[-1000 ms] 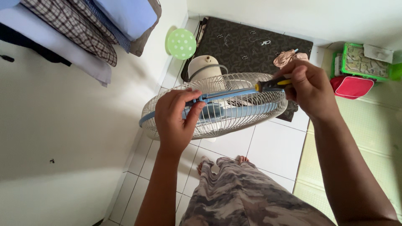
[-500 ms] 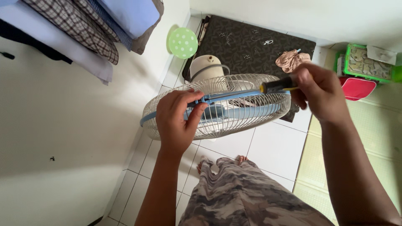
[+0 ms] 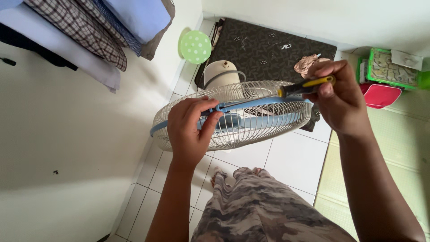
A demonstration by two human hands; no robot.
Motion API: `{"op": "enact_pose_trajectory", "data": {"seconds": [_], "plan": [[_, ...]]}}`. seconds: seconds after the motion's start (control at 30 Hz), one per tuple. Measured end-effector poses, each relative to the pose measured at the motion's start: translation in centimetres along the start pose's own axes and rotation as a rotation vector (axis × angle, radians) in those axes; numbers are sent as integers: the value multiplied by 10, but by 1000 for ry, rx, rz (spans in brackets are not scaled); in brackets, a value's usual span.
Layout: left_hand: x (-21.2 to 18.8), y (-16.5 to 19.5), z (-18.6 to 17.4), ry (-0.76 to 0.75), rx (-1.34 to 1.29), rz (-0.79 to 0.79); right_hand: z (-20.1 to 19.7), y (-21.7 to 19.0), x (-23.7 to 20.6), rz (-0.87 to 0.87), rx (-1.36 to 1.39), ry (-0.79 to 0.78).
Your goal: The person services a standing electric fan on the floor. They remove the front grille, detach the blue fan blades from the motor hub, reattach the blades, clip the grille back on, and use a screwdriver to tighten the grille fastener.
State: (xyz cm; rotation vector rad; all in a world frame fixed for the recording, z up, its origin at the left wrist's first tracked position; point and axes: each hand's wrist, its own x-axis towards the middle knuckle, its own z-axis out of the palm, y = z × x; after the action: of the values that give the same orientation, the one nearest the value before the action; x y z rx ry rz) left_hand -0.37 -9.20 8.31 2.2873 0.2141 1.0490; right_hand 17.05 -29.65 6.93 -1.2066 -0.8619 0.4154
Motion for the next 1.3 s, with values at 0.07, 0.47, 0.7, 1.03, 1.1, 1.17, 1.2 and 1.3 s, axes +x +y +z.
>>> {"op": "enact_pose_trajectory", "data": {"seconds": [0.07, 0.47, 0.7, 1.03, 1.1, 1.17, 1.2, 1.3], "plan": [[1, 0, 0, 0, 8, 5, -4, 6, -2, 67, -122, 109], [1, 3, -3, -5, -18, 36, 4, -12, 3, 38, 273, -52], [1, 1, -1, 12, -35, -3, 1, -6, -4, -56, -182, 51], [-1, 0, -3, 18, -28, -6, 11, -19, -5, 41, 25, -43], [-1, -1, -2, 16, -31, -1, 12, -22, -4, 2, -15, -42], [-1, -1, -2, 14, -31, -4, 13, -22, -6, 30, -86, 20], [-1, -1, -2, 15, -30, -5, 12, -21, -7, 42, -122, 52], [-1, -1, -2, 14, -41, -6, 8, -16, -10, 67, -72, 36]]}}
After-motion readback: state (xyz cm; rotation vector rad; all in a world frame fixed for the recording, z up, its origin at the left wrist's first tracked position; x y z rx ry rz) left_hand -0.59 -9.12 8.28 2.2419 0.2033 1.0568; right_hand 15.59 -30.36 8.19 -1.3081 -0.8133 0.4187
